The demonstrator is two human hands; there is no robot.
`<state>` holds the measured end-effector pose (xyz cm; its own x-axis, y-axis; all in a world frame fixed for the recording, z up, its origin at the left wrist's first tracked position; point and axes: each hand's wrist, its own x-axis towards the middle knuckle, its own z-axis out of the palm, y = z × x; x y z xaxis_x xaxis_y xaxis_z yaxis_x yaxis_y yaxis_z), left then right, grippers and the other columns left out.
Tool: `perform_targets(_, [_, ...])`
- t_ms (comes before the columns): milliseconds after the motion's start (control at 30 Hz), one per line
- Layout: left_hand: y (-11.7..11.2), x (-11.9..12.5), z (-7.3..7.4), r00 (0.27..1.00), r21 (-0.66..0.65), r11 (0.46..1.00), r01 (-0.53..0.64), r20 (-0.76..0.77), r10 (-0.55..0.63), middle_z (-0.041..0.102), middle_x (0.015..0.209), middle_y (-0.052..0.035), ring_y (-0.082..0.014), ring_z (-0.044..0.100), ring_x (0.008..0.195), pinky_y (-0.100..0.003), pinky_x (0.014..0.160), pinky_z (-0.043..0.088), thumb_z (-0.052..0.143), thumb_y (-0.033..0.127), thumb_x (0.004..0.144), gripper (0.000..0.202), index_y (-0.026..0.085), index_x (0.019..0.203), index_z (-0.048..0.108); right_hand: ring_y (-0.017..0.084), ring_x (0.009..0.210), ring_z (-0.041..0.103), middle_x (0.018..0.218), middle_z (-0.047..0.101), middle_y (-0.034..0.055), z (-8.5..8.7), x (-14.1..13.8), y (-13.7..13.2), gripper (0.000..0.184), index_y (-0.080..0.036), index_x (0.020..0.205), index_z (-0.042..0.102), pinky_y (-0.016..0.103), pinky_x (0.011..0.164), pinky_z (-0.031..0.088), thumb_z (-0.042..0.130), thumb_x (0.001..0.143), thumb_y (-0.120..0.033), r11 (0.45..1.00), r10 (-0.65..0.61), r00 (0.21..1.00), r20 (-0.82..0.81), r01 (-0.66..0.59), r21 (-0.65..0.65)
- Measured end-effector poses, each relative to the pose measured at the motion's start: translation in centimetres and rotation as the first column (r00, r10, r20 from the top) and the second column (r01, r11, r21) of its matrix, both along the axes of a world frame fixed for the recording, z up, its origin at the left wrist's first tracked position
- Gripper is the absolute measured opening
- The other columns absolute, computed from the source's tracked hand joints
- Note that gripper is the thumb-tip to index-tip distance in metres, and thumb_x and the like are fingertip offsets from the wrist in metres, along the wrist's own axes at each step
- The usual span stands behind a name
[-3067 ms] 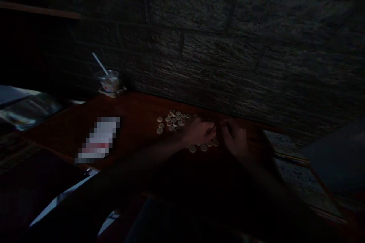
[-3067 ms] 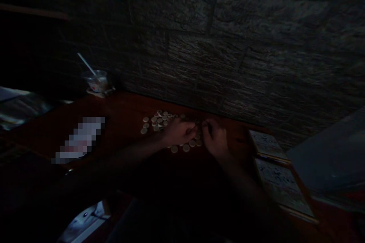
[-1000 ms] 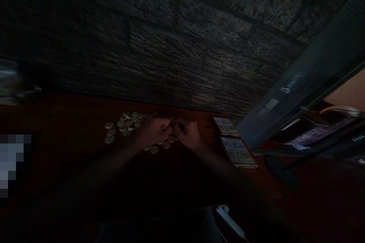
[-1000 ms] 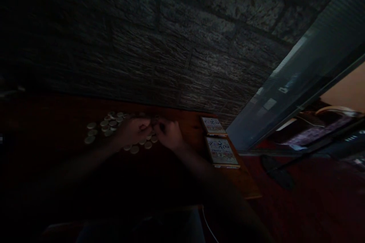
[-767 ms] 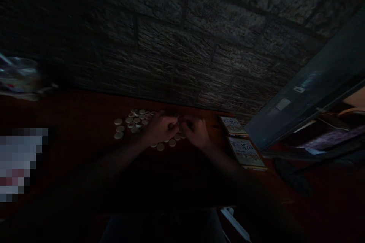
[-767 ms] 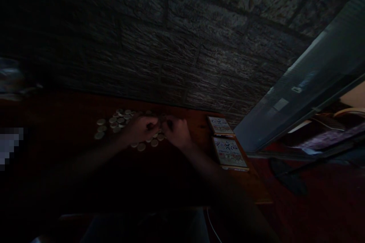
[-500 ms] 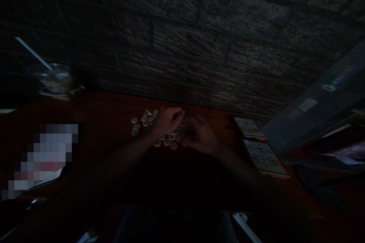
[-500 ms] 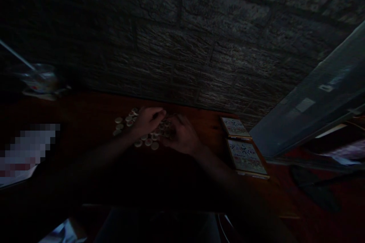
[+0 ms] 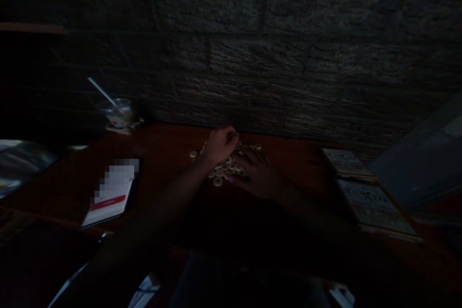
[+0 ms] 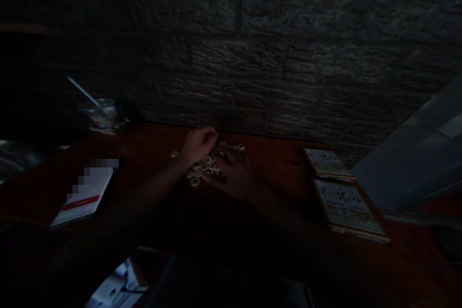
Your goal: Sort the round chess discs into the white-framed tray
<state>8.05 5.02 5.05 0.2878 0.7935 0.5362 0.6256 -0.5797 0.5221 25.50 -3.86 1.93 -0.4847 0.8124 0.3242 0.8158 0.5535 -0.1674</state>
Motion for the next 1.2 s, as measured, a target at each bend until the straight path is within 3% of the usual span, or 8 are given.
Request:
perform_targets(133, [-1.9,-1.5,0.6,0.996,-0.008,1.0,-0.02,-0.085,0.019,0.074,0.107,-0.0099,-0.0264,0.068,0.104,-0.039,0.093,0.053,0.057,0.033,0.094,0.024,0.017,0.106,0.07,0.038,0.148,0.038,0.163,0.041,0.0144,0.5,0.1,-0.1,0.08,-0.026,0.155,0.048,0.059,0.118,0.035,0.052,0.093,-0.075,1.0,-0.008,1.0,-0.012,0.008,0.016])
perform_targets(300, [-8.0,-4.9,-0.3,0.936,0.059,0.996,-0.072,-0.342,0.088,0.06,0.137,-0.0156,-0.034,0.054,0.13,-0.053,0.112,0.043,0.053,0.045,0.098,0.052,0.017,0.142,0.057,0.043,0.154,0.027,0.168,0.032,0.0171,0.5,0.9,0.0,0.101,-0.026,0.163,0.035,0.068,0.121,0.022,0.058,0.083,-0.083,0.993,-0.106,0.994,-0.023,0.105,-0.048])
perform_targets(433, [-10.8,-6.8,-2.5,0.869,-0.046,0.987,-0.152,-0.482,0.111,0.025,0.169,-0.0202,-0.0436,0.023,0.155,-0.07,0.12,0.022,0.051,0.068,0.095,0.088,0.022,0.165,0.023,0.047,0.158,0.013,0.174,0.019,0.0157,-0.4,1.2,0.4,0.11,-0.033,0.166,0.026,0.074,0.119,0.017,0.06,0.077,-0.087,0.981,-0.132,0.991,-0.007,0.13,-0.146])
perform_targets(500, [-10.6,-7.0,-3.4,0.848,-0.114,0.981,-0.155,-0.524,0.073,0.013,0.173,-0.0194,-0.047,0.009,0.159,-0.073,0.12,0.016,0.049,0.075,0.092,0.096,0.024,0.167,0.016,0.048,0.159,0.01,0.174,0.016,0.0156,-0.5,1.2,0.6,0.108,-0.033,0.166,0.025,0.073,0.12,0.016,0.058,0.079,-0.087,0.975,-0.134,0.991,-0.004,0.131,-0.179])
perform_targets(567, [-9.8,-6.8,-4.0,0.84,-0.139,0.977,-0.164,-0.538,0.065,0.011,0.174,-0.0197,-0.0472,0.005,0.159,-0.071,0.122,0.015,0.048,0.077,0.092,0.097,0.023,0.167,0.018,0.047,0.159,0.01,0.174,0.016,0.0171,-0.6,1.2,0.8,0.108,-0.03,0.167,0.025,0.068,0.123,0.017,0.058,0.08,-0.086,0.975,-0.12,0.993,-0.01,0.116,-0.187])
perform_targets(733, [-7.6,-6.2,-4.2,0.862,-0.125,0.98,-0.156,-0.502,0.074,0.022,0.172,-0.0158,-0.0407,0.019,0.158,-0.064,0.123,0.021,0.04,0.073,0.097,0.083,0.028,0.164,0.026,0.039,0.156,0.027,0.168,0.031,0.0184,-0.5,1.3,1.5,0.101,-0.024,0.162,0.038,0.056,0.125,0.024,0.06,0.083,-0.082,0.991,-0.023,0.998,-0.052,0.016,-0.129])
perform_targets(1033, [-5.8,-6.1,-4.7,0.822,-0.126,0.983,-0.131,-0.568,0.037,0.019,0.173,-0.0175,-0.0426,0.015,0.159,-0.065,0.124,0.016,0.036,0.074,0.098,0.085,0.025,0.166,0.025,0.04,0.156,0.025,0.17,0.031,0.0145,-0.9,1.2,2.5,0.096,-0.023,0.161,0.039,0.059,0.124,0.027,0.058,0.086,-0.08,0.995,-0.017,0.998,-0.058,0.011,-0.101])
perform_targets(1200, [-6.2,-6.1,-4.4,0.832,-0.047,0.993,-0.107,-0.551,0.064,0.027,0.171,-0.0173,-0.0395,0.023,0.157,-0.064,0.123,0.02,0.037,0.069,0.101,0.077,0.025,0.164,0.029,0.038,0.152,0.032,0.164,0.04,0.0154,-0.5,1.2,2.1,0.098,-0.02,0.159,0.041,0.055,0.124,0.027,0.062,0.084,-0.079,1.0,-0.005,0.998,-0.063,0.004,-0.012])
